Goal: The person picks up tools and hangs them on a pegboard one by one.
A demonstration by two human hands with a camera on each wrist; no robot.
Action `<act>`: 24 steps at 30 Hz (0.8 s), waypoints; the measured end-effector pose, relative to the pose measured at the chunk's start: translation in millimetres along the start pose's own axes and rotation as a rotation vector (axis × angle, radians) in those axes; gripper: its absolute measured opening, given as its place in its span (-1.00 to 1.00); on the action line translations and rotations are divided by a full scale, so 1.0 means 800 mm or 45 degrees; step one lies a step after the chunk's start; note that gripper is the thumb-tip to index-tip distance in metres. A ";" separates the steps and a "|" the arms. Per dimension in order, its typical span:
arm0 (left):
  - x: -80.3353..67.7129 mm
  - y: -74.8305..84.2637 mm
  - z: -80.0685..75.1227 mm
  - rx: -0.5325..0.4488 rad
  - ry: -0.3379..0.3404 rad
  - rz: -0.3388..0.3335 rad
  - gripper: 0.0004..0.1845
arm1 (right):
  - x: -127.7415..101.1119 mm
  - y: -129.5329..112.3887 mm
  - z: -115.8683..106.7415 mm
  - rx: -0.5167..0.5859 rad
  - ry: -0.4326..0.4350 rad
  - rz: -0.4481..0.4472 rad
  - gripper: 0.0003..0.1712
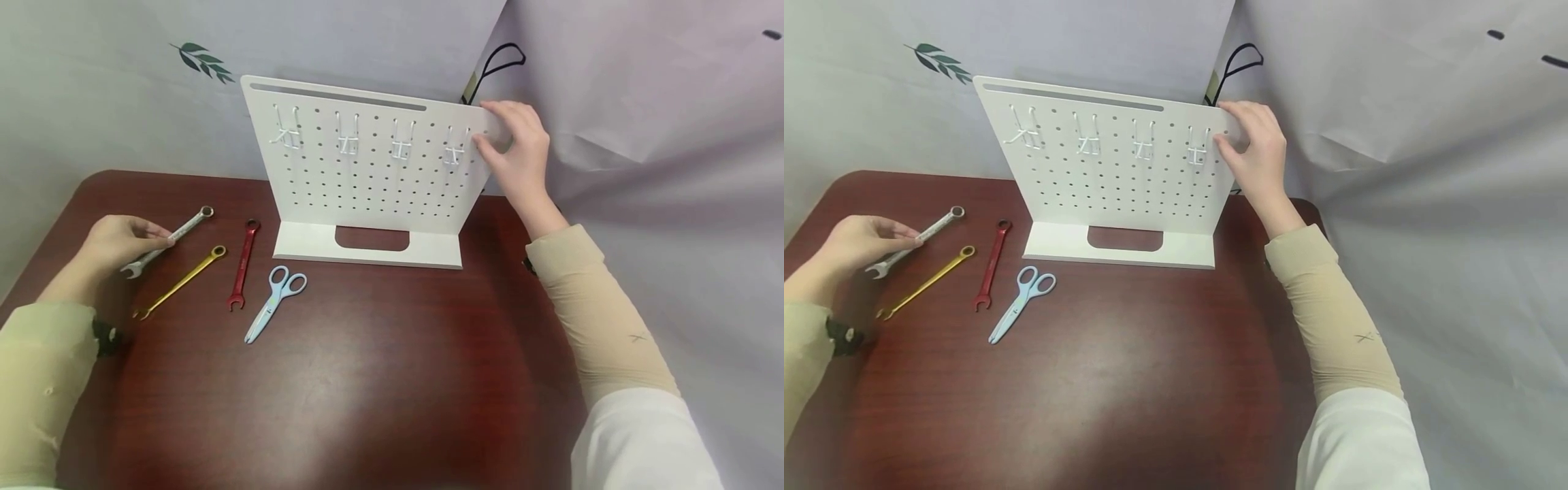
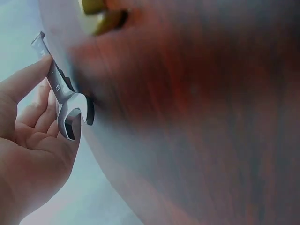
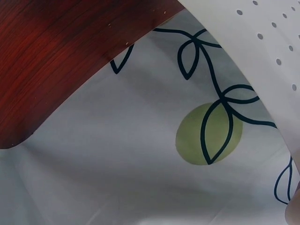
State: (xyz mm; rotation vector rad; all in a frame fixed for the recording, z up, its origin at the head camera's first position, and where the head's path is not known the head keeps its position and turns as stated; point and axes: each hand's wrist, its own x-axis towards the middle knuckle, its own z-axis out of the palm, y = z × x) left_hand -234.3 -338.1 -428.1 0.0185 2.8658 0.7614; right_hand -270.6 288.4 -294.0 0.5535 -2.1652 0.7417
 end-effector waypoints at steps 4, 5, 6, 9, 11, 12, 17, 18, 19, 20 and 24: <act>-0.011 0.007 0.000 -0.054 0.070 -0.005 -0.52 | 0.001 -0.001 0.002 0.020 0.012 0.031 -0.56; -0.014 0.009 -0.001 -0.081 0.088 -0.009 -0.55 | 0.001 -0.001 0.002 0.020 0.011 0.037 -0.56; -0.017 0.012 -0.001 -0.117 0.107 -0.013 -0.64 | 0.001 -0.001 0.002 0.020 0.009 0.040 -0.56; -0.024 0.022 -0.004 -0.244 0.149 -0.026 -0.89 | 0.000 -0.002 0.000 0.009 -0.006 0.034 -0.56; -0.026 0.030 -0.005 -0.317 0.173 -0.025 -0.68 | 0.000 -0.002 -0.001 0.002 -0.014 0.027 -0.56; -0.027 0.035 -0.005 -0.344 0.186 -0.022 -0.60 | 0.000 -0.003 -0.001 0.001 -0.017 0.025 -0.56; -0.032 0.060 -0.002 -0.416 0.262 0.024 -0.60 | -0.001 -0.004 -0.002 -0.001 -0.019 0.019 -0.56; -0.034 0.066 -0.001 -0.429 0.274 0.035 -0.61 | -0.001 -0.004 -0.002 0.003 -0.016 0.020 -0.56; -0.035 0.071 0.000 -0.450 0.285 0.046 -0.64 | -0.001 -0.005 -0.001 0.004 -0.013 0.021 -0.56; -0.036 0.077 0.001 -0.478 0.300 0.059 -0.66 | 0.000 -0.005 -0.001 0.007 -0.010 0.023 -0.56; -0.038 0.100 0.005 -0.581 0.351 0.105 -0.77 | 0.000 -0.006 0.000 0.015 0.003 0.033 -0.56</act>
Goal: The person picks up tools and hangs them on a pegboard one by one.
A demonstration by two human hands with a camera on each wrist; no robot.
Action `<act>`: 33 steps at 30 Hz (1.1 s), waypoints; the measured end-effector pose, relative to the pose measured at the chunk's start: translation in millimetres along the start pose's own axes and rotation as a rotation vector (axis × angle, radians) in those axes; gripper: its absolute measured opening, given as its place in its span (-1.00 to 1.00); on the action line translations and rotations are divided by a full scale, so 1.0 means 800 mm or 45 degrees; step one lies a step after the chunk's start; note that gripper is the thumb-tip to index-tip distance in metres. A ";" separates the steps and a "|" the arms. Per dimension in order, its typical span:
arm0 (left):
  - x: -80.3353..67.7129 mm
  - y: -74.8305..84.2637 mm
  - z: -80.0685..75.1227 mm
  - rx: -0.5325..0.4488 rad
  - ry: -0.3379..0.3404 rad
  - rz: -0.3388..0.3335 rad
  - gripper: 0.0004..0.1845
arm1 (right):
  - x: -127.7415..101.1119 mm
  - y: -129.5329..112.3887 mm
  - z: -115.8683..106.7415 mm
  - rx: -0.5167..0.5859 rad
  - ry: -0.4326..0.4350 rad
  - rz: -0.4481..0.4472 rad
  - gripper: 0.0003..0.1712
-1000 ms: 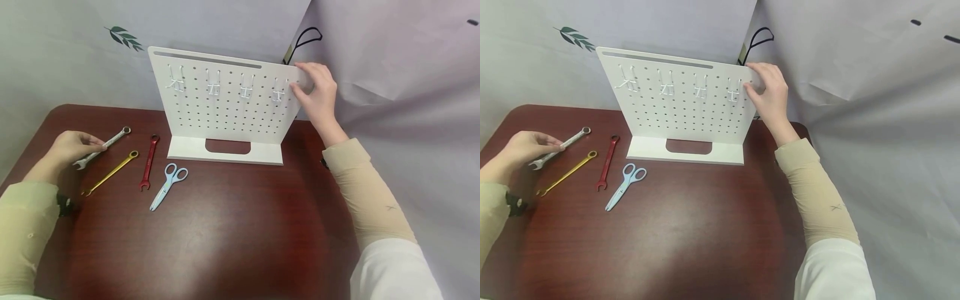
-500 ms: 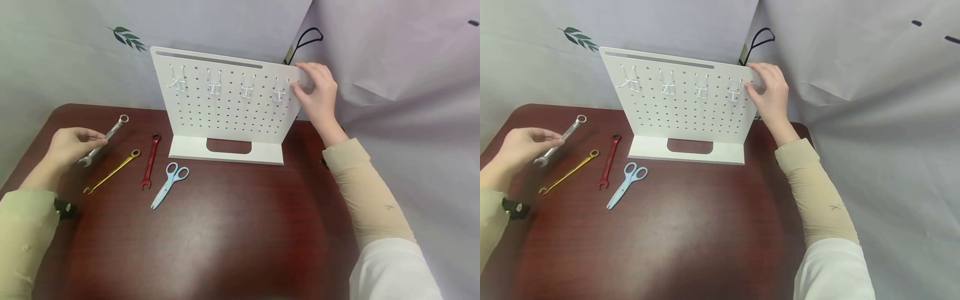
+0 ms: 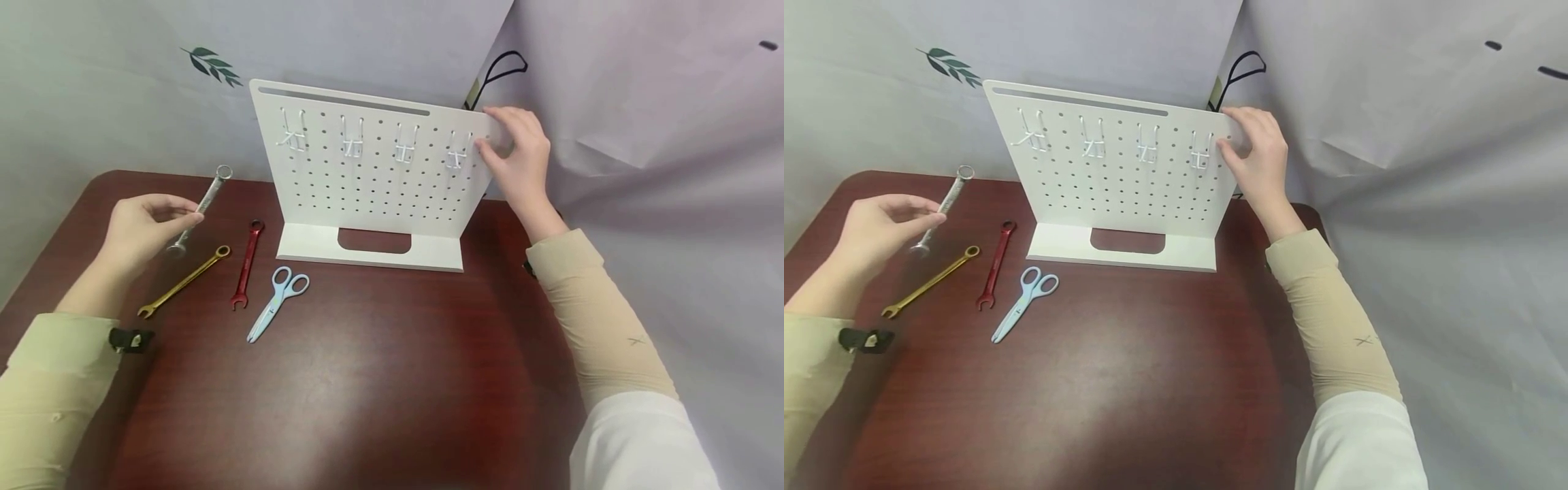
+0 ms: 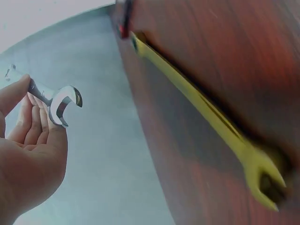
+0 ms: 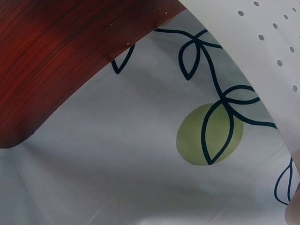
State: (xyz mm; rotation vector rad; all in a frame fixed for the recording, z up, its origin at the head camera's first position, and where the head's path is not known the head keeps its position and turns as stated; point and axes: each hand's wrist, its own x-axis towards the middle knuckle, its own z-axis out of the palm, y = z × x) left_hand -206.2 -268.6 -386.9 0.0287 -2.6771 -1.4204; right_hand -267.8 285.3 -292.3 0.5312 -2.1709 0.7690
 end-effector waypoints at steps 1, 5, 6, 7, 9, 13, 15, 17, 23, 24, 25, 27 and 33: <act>0.000 0.005 0.004 -0.032 0.002 -0.005 -0.77 | 0.000 0.000 0.000 0.001 0.002 0.003 -0.56; 0.000 0.023 0.018 -0.157 0.008 -0.021 -0.72 | -0.001 0.002 0.001 0.004 0.007 0.018 -0.56; 0.000 0.028 0.022 -0.193 0.007 -0.023 -0.70 | -0.001 0.002 0.000 0.000 0.006 0.017 -0.57; 0.000 0.032 0.025 -0.226 0.010 -0.018 -0.68 | -0.001 0.003 0.000 0.000 0.007 0.017 -0.56; 0.000 0.040 0.033 -0.326 0.013 0.007 -0.70 | -0.002 0.003 -0.001 -0.006 0.004 0.010 -0.56; -0.001 0.054 0.047 -0.575 0.000 0.043 -0.72 | -0.003 0.003 -0.002 -0.011 0.001 0.001 -0.56; -0.003 0.061 0.053 -0.675 -0.012 0.058 -0.73 | -0.003 0.002 -0.002 -0.008 0.001 0.006 -0.56; -0.004 0.068 0.058 -0.755 -0.024 0.069 -0.74 | -0.003 0.002 -0.002 -0.004 0.004 0.011 -0.56; -0.005 0.088 0.073 -0.883 -0.062 0.126 -0.74 | -0.003 0.001 -0.002 0.000 0.010 0.011 -0.56; -0.005 0.091 0.075 -0.891 -0.065 0.133 -0.73 | -0.003 0.001 -0.002 0.002 0.011 0.010 -0.56; -0.005 0.092 0.078 -0.891 -0.065 0.139 -0.73 | -0.003 0.001 -0.001 0.002 0.011 0.010 -0.56; -0.003 0.095 0.082 -0.884 -0.061 0.149 -0.73 | -0.002 0.001 -0.001 0.003 0.012 0.008 -0.56; 0.004 0.094 0.091 -0.870 -0.039 0.147 -0.69 | -0.001 0.001 0.001 0.006 0.011 -0.007 -0.56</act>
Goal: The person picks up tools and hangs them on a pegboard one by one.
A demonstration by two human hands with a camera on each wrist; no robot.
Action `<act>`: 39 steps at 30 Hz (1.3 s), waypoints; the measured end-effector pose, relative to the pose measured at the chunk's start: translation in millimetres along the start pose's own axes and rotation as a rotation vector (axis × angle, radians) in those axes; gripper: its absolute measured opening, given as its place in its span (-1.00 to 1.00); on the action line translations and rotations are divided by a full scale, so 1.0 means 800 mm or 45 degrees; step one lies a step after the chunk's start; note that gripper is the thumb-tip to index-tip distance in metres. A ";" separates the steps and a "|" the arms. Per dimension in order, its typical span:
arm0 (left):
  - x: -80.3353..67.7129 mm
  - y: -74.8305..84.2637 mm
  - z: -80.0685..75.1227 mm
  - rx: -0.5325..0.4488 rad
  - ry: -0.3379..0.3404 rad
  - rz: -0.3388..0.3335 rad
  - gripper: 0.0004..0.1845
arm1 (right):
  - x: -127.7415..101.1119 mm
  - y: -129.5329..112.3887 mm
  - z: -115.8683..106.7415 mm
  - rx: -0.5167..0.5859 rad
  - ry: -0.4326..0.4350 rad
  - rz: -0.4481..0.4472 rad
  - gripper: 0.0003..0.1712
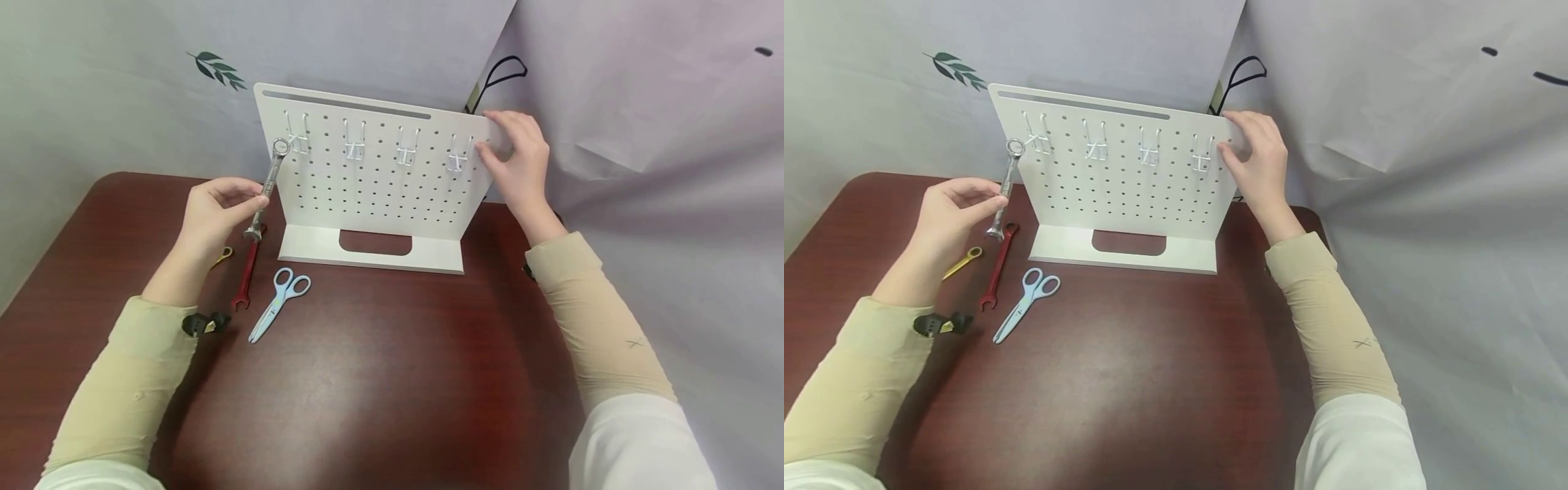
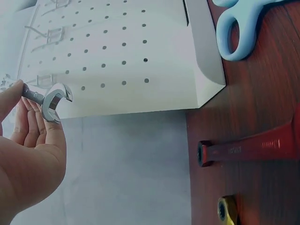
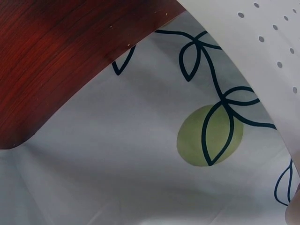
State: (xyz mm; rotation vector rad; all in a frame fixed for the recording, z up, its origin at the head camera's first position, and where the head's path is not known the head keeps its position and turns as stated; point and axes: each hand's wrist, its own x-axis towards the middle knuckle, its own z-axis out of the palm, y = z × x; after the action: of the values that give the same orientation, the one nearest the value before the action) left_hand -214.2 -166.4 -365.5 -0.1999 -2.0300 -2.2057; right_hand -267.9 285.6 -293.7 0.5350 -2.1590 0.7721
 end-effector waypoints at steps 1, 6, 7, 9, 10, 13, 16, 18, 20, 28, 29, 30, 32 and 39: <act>0.001 -0.002 0.001 -0.008 0.001 -0.004 -0.69 | 0.000 0.000 0.000 0.002 0.001 0.000 -0.56; 0.009 -0.010 0.005 0.034 0.012 -0.021 -0.70 | 0.000 0.001 0.001 0.005 0.002 0.007 -0.56; 0.010 -0.011 0.006 0.034 0.015 -0.026 -0.70 | 0.000 0.001 0.001 0.006 0.003 0.011 -0.56; 0.013 -0.014 0.009 0.021 0.019 -0.036 -0.69 | 0.000 0.002 0.002 0.006 0.005 0.016 -0.56; 0.015 -0.015 0.010 0.006 0.022 -0.040 -0.69 | 0.000 0.002 0.002 0.007 0.007 0.017 -0.56; 0.019 -0.020 0.016 -0.032 0.037 -0.044 -0.67 | -0.001 0.002 0.003 0.021 0.019 0.023 -0.57; 0.024 -0.025 0.022 -0.027 0.060 -0.042 -0.66 | -0.001 0.001 0.003 0.026 0.025 0.020 -0.56; 0.027 -0.028 0.026 0.009 0.080 -0.046 -0.66 | -0.001 0.001 0.003 0.028 0.024 0.022 -0.56; 0.029 -0.031 0.029 0.023 0.096 -0.059 -0.67 | -0.001 0.000 0.003 0.019 0.015 0.011 -0.56; 0.035 -0.038 0.042 0.067 0.152 -0.098 -0.68 | -0.002 -0.001 0.000 0.012 0.000 -0.002 -0.56; 0.035 -0.039 0.043 0.080 0.164 -0.100 -0.68 | -0.003 -0.002 0.000 0.012 -0.001 -0.003 -0.56; 0.036 -0.039 0.045 0.087 0.178 -0.102 -0.68 | -0.003 -0.002 0.000 0.015 0.001 0.001 -0.56; 0.036 -0.041 0.049 0.095 0.207 -0.107 -0.69 | -0.003 -0.002 0.001 0.017 0.002 0.002 -0.56; 0.040 -0.043 0.058 0.156 0.248 -0.095 -0.73 | -0.002 -0.001 0.002 0.017 0.001 -0.007 -0.56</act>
State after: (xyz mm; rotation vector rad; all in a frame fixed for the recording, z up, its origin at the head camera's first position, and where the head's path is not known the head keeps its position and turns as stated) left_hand -251.8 -117.5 -389.6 0.1011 -2.0854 -2.0423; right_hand -267.1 284.2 -295.2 0.5471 -2.1521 0.7838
